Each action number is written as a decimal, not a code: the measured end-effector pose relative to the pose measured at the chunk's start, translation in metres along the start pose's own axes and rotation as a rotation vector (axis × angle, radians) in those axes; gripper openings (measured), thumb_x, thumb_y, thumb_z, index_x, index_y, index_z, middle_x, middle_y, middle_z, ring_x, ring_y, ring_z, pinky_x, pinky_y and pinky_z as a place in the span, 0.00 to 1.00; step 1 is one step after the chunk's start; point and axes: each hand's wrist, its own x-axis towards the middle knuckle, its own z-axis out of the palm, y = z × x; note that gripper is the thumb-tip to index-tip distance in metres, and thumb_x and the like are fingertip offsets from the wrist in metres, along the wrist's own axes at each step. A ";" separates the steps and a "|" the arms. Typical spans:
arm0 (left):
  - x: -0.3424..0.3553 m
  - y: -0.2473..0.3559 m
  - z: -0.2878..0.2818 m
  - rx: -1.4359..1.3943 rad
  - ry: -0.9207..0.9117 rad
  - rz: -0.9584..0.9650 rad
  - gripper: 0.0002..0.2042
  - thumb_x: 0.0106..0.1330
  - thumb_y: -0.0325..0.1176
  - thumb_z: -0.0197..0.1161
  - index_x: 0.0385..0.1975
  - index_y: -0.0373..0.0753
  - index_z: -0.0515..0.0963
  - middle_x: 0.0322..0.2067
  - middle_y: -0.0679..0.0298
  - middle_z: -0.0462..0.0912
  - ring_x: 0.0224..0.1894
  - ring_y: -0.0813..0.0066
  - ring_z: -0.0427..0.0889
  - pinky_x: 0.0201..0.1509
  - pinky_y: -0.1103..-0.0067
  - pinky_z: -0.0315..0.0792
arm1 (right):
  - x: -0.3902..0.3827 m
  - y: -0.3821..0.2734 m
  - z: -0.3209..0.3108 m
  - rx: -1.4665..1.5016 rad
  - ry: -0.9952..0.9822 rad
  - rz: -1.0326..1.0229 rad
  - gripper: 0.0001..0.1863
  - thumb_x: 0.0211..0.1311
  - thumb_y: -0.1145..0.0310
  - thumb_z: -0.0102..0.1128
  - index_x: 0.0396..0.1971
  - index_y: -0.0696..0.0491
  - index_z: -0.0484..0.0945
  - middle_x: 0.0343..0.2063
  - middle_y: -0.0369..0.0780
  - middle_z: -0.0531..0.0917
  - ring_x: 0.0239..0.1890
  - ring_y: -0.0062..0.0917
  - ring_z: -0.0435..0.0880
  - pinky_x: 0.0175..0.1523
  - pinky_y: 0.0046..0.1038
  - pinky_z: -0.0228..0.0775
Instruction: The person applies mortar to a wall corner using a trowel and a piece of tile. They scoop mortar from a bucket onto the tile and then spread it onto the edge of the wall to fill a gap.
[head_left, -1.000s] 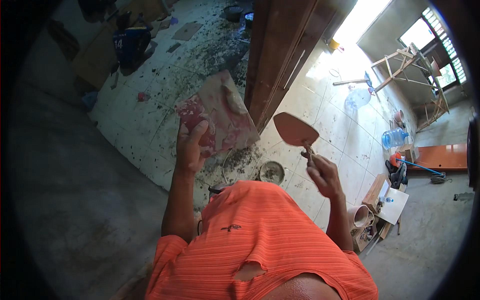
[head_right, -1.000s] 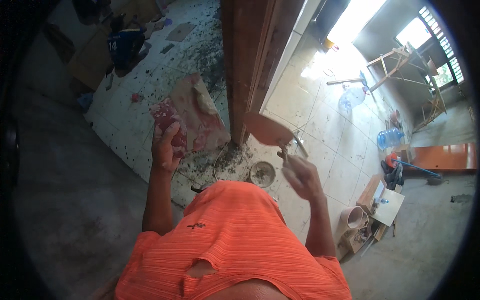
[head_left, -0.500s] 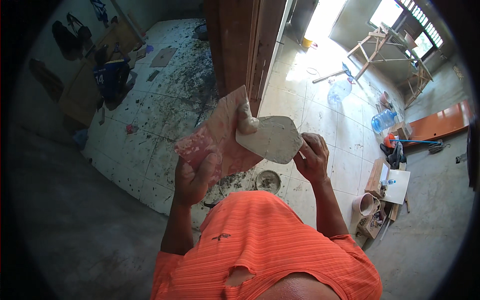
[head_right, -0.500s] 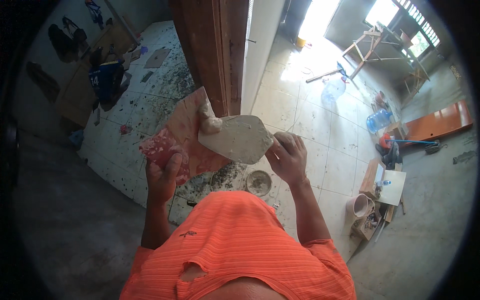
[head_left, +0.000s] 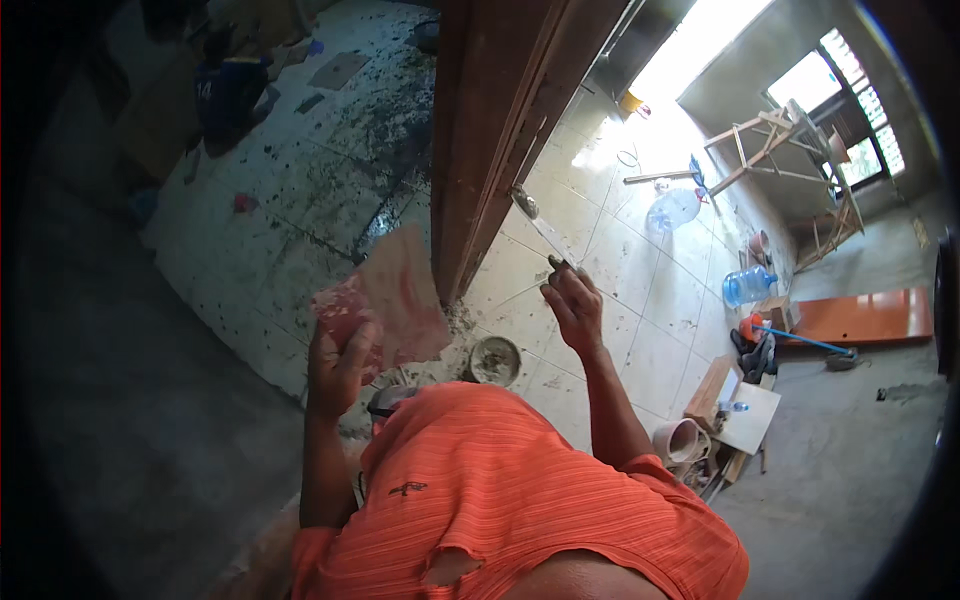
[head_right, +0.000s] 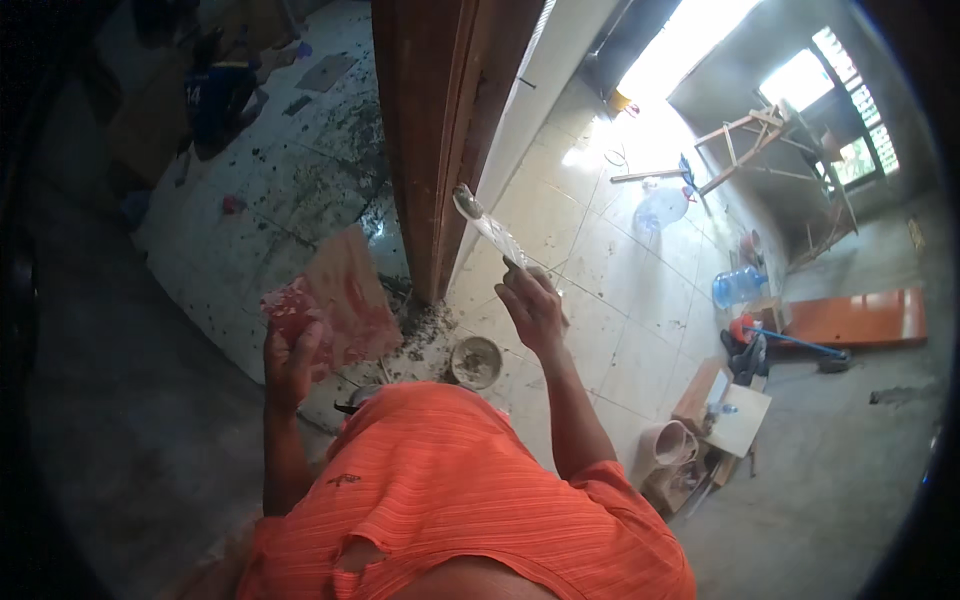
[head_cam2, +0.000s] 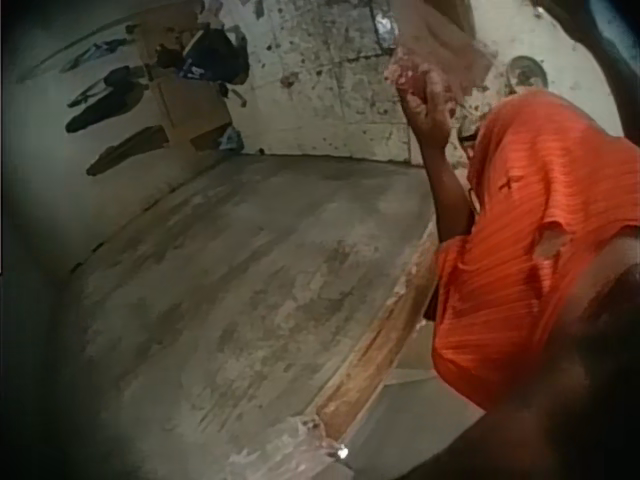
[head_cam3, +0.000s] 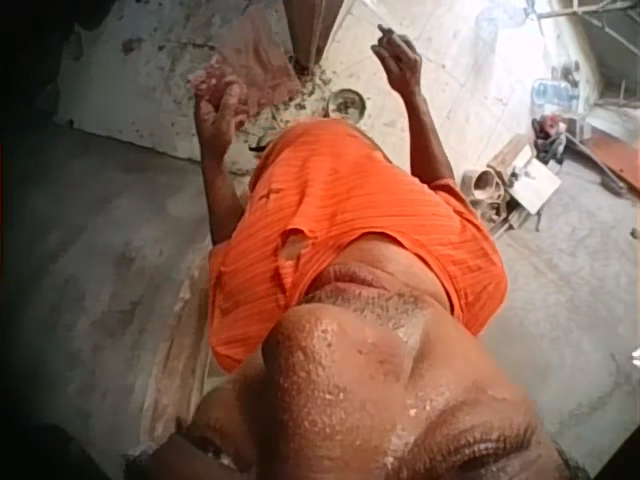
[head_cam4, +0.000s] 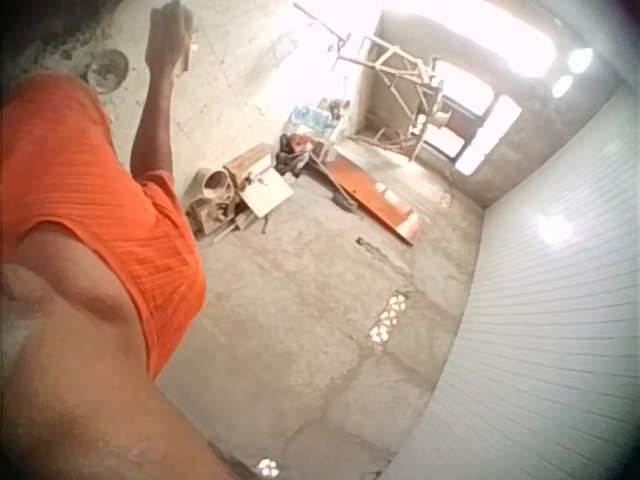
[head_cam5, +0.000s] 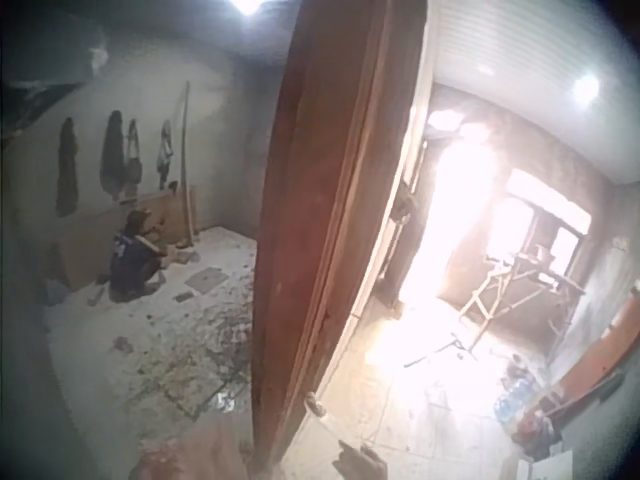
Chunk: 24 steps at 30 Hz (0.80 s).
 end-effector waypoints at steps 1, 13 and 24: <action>-0.001 -0.016 -0.006 -0.013 0.004 0.027 0.13 0.73 0.29 0.59 0.55 0.39 0.73 0.39 0.71 0.79 0.33 0.88 0.75 0.32 0.86 0.72 | 0.000 0.023 0.009 0.060 -0.003 0.039 0.11 0.60 0.72 0.72 0.38 0.61 0.80 0.36 0.44 0.82 0.37 0.34 0.82 0.44 0.34 0.74; -0.048 -0.060 0.031 0.107 0.291 0.106 0.14 0.72 0.24 0.56 0.56 0.33 0.73 0.46 0.66 0.79 0.46 0.80 0.76 0.54 0.78 0.71 | 0.014 0.116 0.084 0.705 -0.150 0.475 0.13 0.74 0.61 0.56 0.36 0.57 0.78 0.21 0.28 0.73 0.25 0.11 0.69 0.30 0.19 0.62; -0.019 -0.042 0.030 0.160 0.248 0.109 0.10 0.73 0.28 0.58 0.52 0.37 0.74 0.43 0.72 0.77 0.42 0.86 0.72 0.51 0.81 0.70 | -0.010 0.136 0.074 0.522 0.054 0.340 0.20 0.75 0.66 0.52 0.57 0.64 0.76 0.26 0.31 0.76 0.25 0.11 0.71 0.31 0.18 0.64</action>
